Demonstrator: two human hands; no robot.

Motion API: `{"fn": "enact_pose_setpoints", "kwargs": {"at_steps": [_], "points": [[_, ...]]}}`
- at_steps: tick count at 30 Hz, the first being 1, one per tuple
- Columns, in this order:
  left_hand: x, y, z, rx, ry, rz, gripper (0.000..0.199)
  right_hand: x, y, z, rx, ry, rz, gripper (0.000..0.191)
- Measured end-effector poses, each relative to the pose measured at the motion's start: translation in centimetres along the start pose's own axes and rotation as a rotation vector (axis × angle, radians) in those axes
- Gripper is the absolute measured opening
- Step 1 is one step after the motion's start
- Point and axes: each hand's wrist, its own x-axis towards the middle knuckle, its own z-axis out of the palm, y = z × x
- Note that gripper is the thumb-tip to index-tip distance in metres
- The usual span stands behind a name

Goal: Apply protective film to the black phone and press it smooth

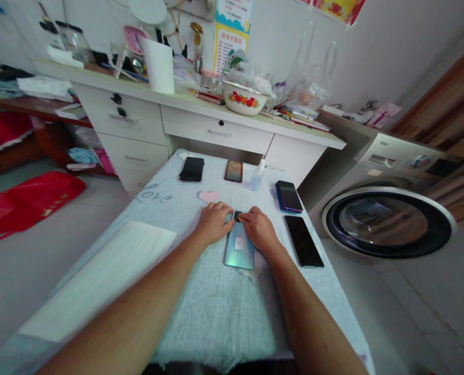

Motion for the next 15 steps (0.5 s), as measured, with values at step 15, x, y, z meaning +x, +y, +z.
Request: {"fn": "enact_pose_setpoints", "kwargs": {"at_steps": [15], "points": [[0.03, -0.11, 0.04, 0.003, 0.000, 0.009, 0.030, -0.04, -0.15, -0.13, 0.004, -0.023, 0.008, 0.029]]}}
